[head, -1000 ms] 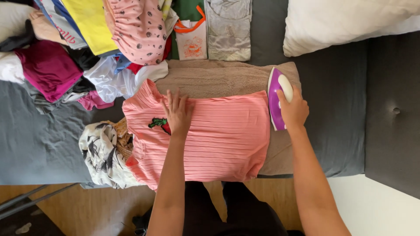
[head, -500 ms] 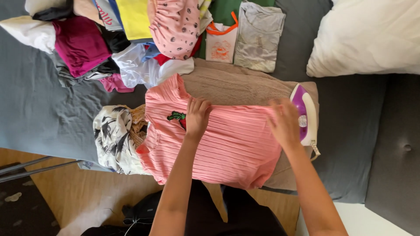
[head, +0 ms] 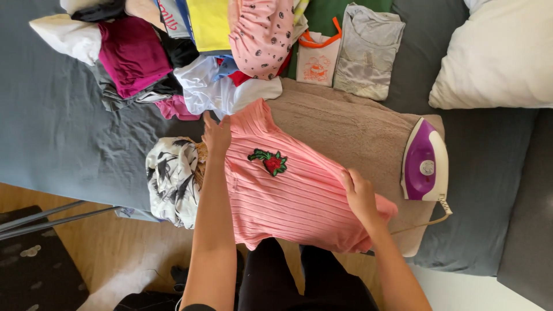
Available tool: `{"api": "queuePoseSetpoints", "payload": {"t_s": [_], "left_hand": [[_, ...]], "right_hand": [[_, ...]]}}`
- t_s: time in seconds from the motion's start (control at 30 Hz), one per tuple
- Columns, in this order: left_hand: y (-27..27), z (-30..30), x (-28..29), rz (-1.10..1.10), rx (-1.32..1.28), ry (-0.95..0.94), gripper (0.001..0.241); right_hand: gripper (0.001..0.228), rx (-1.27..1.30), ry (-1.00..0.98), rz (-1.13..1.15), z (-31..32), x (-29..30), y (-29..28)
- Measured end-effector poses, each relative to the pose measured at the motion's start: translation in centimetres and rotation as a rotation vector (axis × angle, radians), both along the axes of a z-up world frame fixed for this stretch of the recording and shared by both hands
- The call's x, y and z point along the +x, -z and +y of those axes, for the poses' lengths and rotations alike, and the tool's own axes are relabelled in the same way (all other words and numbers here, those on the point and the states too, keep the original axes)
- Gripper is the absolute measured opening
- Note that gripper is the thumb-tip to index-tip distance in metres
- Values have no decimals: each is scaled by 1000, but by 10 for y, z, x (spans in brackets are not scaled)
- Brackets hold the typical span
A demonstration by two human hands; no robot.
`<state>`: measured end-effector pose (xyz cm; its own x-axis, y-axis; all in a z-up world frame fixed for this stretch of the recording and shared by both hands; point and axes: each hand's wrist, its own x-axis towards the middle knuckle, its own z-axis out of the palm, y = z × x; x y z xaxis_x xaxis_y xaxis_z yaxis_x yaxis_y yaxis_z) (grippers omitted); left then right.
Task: The person irons a pink short-sleeved top with a strawberry design on a towel placed on a bed. They smooth the fabric, iron the front and back, and then fold the garment neatly before placing it aside.
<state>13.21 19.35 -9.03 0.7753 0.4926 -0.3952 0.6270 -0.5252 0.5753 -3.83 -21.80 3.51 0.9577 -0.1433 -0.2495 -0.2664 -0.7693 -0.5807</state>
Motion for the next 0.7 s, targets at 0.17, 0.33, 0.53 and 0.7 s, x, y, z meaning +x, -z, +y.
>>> {"api": "queuePoseSetpoints", "payload": {"t_s": [0.17, 0.33, 0.53, 0.7], "left_hand": [[-21, 17, -8, 2, -71, 224, 43], [-123, -9, -40, -312, -322, 168, 13], [-199, -38, -82, -464, -798, 462, 12], [-285, -61, -115, -384, -1041, 648, 13]], "right_hand": [[39, 73, 70, 127, -3, -26, -8], [52, 235, -53, 486, 2, -59, -5], [49, 250, -211, 322, 93, -37, -81], [62, 932, 129, 80, 132, -6, -93]]}}
